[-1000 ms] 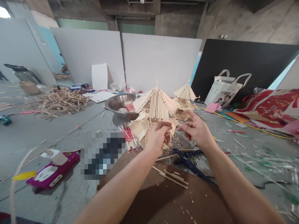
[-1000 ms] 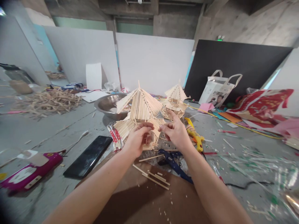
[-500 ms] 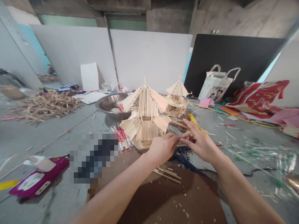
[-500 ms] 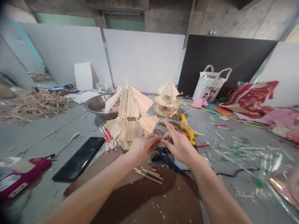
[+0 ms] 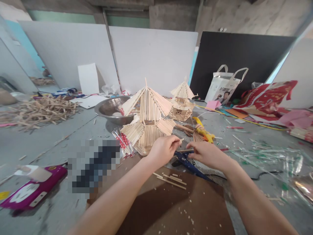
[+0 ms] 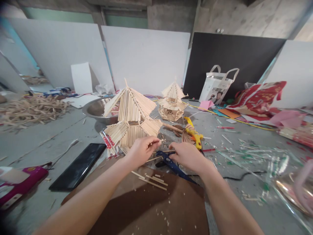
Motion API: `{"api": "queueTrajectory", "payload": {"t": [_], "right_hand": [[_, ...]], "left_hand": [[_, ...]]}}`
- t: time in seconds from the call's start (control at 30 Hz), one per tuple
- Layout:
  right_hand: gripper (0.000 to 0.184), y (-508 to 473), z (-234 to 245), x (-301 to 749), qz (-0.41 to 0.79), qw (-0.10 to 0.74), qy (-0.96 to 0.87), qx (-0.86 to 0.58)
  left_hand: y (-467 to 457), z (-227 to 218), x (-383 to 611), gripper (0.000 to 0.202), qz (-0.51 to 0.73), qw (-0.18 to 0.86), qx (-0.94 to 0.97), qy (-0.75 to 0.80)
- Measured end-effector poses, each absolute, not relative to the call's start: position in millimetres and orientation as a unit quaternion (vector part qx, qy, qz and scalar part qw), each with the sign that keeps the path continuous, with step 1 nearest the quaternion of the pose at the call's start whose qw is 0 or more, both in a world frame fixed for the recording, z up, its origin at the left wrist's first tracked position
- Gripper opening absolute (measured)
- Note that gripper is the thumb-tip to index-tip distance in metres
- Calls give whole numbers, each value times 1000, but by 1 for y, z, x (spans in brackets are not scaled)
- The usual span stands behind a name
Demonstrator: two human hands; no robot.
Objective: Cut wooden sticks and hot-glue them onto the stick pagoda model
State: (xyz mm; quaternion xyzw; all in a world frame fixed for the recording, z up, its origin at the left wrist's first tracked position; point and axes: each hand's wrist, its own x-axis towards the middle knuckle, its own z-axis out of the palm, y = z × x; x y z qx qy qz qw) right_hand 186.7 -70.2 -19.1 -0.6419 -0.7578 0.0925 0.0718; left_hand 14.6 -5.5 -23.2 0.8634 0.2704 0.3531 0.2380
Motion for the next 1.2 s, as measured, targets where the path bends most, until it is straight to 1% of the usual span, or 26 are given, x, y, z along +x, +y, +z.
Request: {"api": "queueTrajectory", "payload": {"t": [0.13,0.2,0.47,0.6,0.67,0.77,0.9,1.0,1.13,1.2], "right_hand": [[21,-66,-32,175,71,-55,-743,-663],[22,-62,-40,169,60,-95,-739,-664],[33,-59,-55,166,28,-105,-739,-665],[28,-60,-53,166,30,-118,-750,-650],[25,-59,-51,169,45,-110,-750,-650],[22,-55,-46,181,73,-66,-749,-656],[17,-55,-33,204,143,27,-728,-670],[15,-58,-22,219,219,126,-716,-650],[21,-66,-12,228,281,269,-681,-621],[21,-70,-11,228,310,324,-645,-619]], "left_hand": [[-5,-21,14,23,338,278,856,277],[-5,-21,13,24,330,298,849,286],[-7,-16,12,20,349,355,815,295],[-9,-9,12,16,361,379,799,295],[-11,-5,11,15,368,389,792,293],[-14,-2,10,14,381,403,782,285],[-18,2,8,15,384,398,789,268],[-21,5,7,16,381,400,791,262],[-25,7,8,15,405,416,769,269],[-26,3,10,14,421,398,770,267]]}}
